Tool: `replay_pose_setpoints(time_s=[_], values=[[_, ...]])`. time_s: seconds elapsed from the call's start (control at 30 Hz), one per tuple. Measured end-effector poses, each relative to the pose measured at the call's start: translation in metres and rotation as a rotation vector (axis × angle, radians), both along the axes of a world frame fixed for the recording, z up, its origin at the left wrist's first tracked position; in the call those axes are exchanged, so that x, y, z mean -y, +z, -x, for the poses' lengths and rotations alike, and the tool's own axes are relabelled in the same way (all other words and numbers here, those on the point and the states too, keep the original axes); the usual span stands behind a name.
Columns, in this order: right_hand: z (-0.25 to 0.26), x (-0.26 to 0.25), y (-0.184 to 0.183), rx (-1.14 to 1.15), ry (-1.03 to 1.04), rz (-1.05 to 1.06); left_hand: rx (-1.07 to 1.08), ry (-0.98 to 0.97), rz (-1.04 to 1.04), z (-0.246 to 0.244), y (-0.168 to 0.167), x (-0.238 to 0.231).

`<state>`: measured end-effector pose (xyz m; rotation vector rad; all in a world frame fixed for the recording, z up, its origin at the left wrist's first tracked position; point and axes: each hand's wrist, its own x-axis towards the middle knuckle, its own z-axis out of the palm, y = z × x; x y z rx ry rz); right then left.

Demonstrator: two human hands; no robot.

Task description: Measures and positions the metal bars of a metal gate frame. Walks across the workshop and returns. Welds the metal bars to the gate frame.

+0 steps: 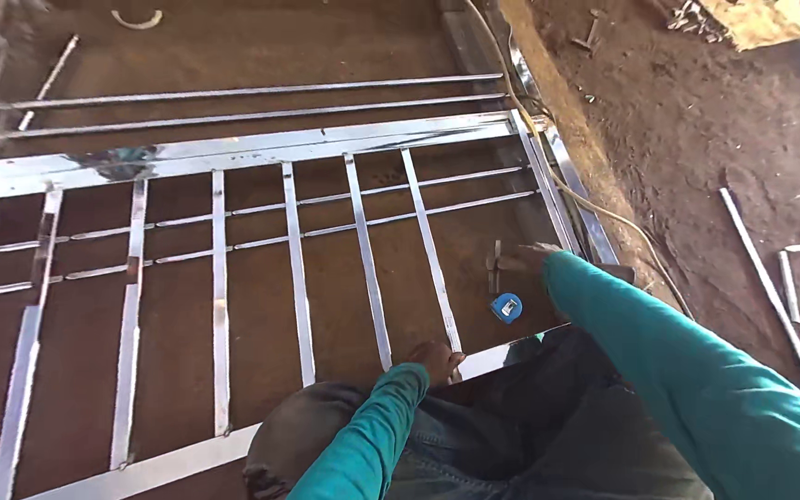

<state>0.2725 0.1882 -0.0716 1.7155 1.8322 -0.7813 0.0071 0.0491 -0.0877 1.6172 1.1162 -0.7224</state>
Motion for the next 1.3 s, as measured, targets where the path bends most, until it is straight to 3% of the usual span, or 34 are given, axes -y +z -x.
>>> replay_pose_setpoints(time_s=[0.17,0.33,0.4,0.5,0.67,0.8,0.87,1.0,1.07,1.13,1.23,1.27,1.3], values=[[-0.007,0.002,-0.006,0.087,0.176,-0.118,-0.042,0.163,0.09,-0.001,-0.003,-0.004],[-0.008,0.048,-0.029,-0.105,0.303,-0.478,0.021,0.311,0.112,0.002,-0.014,-0.006],[0.004,0.072,-0.032,-0.165,0.232,-0.367,0.039,0.283,0.115,0.005,-0.018,-0.006],[0.027,0.09,-0.041,-0.06,0.031,-0.052,0.076,0.269,0.109,0.006,-0.012,-0.003],[0.031,0.09,-0.053,-0.083,-0.199,-0.045,0.087,0.271,0.115,0.006,-0.008,-0.004],[0.025,0.087,-0.029,-0.494,-0.333,-0.104,0.088,0.267,0.115,0.006,-0.011,-0.002],[0.04,0.09,-0.011,-0.604,-0.211,-0.124,0.063,0.222,0.116,0.005,-0.005,-0.006],[0.089,0.1,0.01,-0.472,0.34,-0.21,0.062,0.16,0.041,0.005,-0.007,-0.004],[0.116,0.101,0.015,-0.382,0.553,-0.155,0.083,0.131,0.023,0.006,-0.007,-0.003],[0.135,0.104,0.016,-0.351,0.683,-0.149,0.06,0.064,0.001,0.006,0.01,-0.002],[0.138,0.107,0.013,-0.367,0.803,-0.169,-0.098,0.078,0.036,-0.015,0.089,0.002],[0.132,0.108,0.008,-0.38,0.828,-0.2,-0.124,0.129,0.056,-0.02,0.098,0.003],[0.123,0.109,0.005,-0.38,0.834,-0.215,-0.099,0.161,0.06,-0.017,0.082,0.005]])
